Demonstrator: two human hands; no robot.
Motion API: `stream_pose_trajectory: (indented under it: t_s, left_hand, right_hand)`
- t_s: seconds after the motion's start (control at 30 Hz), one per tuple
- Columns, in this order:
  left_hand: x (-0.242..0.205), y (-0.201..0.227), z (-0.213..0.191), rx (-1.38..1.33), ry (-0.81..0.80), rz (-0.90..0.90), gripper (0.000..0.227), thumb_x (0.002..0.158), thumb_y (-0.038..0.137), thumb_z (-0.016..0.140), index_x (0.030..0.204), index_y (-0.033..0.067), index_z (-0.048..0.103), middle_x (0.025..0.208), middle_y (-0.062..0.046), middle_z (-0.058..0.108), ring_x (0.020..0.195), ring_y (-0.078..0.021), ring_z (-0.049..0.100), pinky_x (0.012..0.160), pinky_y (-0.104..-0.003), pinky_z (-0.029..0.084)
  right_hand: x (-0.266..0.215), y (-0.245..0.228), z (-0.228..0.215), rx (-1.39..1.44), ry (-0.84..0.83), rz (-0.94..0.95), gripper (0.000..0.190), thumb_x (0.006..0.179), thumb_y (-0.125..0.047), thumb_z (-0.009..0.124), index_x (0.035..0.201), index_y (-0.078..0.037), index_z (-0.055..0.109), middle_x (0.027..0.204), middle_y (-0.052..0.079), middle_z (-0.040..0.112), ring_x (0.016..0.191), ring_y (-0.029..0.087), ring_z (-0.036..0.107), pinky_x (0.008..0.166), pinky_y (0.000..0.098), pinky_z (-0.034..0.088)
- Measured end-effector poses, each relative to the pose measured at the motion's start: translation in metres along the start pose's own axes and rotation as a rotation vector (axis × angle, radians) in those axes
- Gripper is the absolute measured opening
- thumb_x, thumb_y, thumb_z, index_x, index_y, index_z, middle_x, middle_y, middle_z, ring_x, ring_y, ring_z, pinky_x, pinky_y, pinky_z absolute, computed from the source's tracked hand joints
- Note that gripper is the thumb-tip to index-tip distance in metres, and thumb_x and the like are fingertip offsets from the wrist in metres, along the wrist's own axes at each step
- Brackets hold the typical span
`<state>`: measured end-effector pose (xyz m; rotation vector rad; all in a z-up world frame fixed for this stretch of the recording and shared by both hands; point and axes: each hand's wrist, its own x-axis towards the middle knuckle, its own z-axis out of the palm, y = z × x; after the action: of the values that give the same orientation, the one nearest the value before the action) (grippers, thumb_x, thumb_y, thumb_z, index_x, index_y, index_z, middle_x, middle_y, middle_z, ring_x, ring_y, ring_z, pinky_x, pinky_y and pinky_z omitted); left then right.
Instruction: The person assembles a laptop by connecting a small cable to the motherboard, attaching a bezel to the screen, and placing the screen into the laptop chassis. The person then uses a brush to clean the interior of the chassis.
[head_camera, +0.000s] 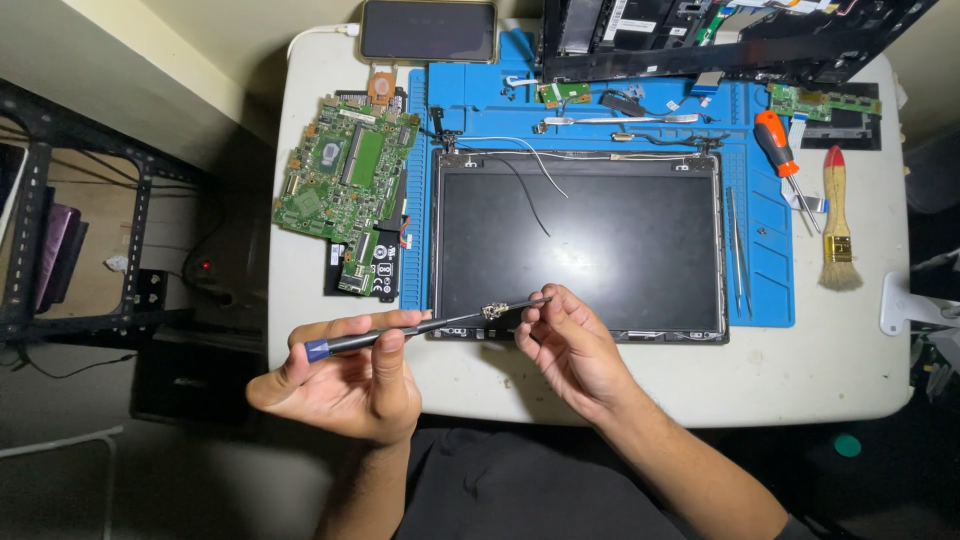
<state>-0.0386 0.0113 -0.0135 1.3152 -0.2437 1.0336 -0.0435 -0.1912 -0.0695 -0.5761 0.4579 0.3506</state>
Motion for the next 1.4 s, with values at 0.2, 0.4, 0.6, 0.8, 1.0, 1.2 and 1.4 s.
stream_pose_trajectory:
  t_s: [0.2,0.4,0.6,0.8,1.0,1.2,1.4]
  left_hand:
    - [0.004,0.005,0.003,0.02,-0.029,0.036,0.063,0.093,-0.01,0.065,0.136,0.0153,0.028,0.096,-0.022,0.05,0.063,-0.0445,0.071,0.058,-0.058,0.068]
    - [0.009,0.029,0.012,0.175,-0.144,0.045,0.062,0.095,-0.007,0.06,0.139,0.0233,0.028,0.102,-0.024,0.046,0.056,-0.0378,0.066,0.053,-0.05,0.069]
    - [0.007,0.023,0.004,-0.012,-0.277,0.182,0.056,0.093,-0.009,0.06,0.131,0.0178,0.03,0.103,-0.024,0.052,0.069,-0.0494,0.075,0.063,-0.05,0.074]
    - [0.006,0.027,0.015,0.194,-0.158,0.112,0.065,0.087,-0.007,0.071,0.13,0.0197,0.029,0.102,-0.023,0.05,0.057,-0.0417,0.069,0.053,-0.051,0.071]
    - [0.006,0.024,0.023,0.235,-0.149,0.095,0.063,0.088,-0.005,0.069,0.128,0.0178,0.027,0.098,-0.022,0.046,0.073,-0.0263,0.065,0.06,-0.054,0.072]
    - [0.01,0.025,0.017,0.159,-0.285,0.084,0.065,0.09,-0.009,0.068,0.133,0.0203,0.029,0.106,-0.024,0.053,0.064,-0.0463,0.073,0.051,-0.046,0.07]
    - [0.01,0.022,0.026,0.166,-0.195,0.084,0.061,0.09,-0.007,0.065,0.13,0.0184,0.026,0.097,-0.026,0.048,0.057,-0.0366,0.061,0.058,-0.056,0.071]
  right_hand:
    - [-0.001,0.001,0.001,0.032,0.005,0.011,0.012,0.103,-0.02,0.062,0.108,-0.01,0.063,0.102,0.001,0.071,0.095,0.011,0.067,0.092,0.0295,0.058]
    - [-0.005,-0.008,0.011,0.043,0.018,0.04,0.012,0.095,-0.013,0.07,0.103,-0.006,0.064,0.1,0.004,0.066,0.087,0.013,0.064,0.086,0.03,0.06]
    - [-0.002,-0.006,0.012,0.015,0.077,0.034,0.013,0.095,-0.012,0.071,0.101,-0.003,0.065,0.094,0.006,0.064,0.085,0.014,0.063,0.084,0.0293,0.06]
    - [0.001,-0.004,0.01,0.005,0.082,-0.026,0.013,0.097,-0.017,0.07,0.099,-0.005,0.065,0.089,0.006,0.064,0.084,0.012,0.063,0.085,0.0283,0.06]
    - [0.008,-0.002,0.007,0.026,0.104,-0.035,0.011,0.096,-0.011,0.069,0.1,-0.001,0.066,0.09,0.008,0.068,0.083,0.014,0.067,0.084,0.0309,0.062]
    - [0.005,-0.01,0.016,0.009,0.102,0.024,0.015,0.094,-0.011,0.071,0.102,0.001,0.069,0.089,0.008,0.067,0.085,0.013,0.066,0.086,0.0303,0.061]
    - [0.003,-0.012,0.012,0.041,0.135,-0.001,0.025,0.095,-0.013,0.068,0.114,0.003,0.067,0.111,0.013,0.07,0.092,0.015,0.068,0.09,0.0336,0.061]
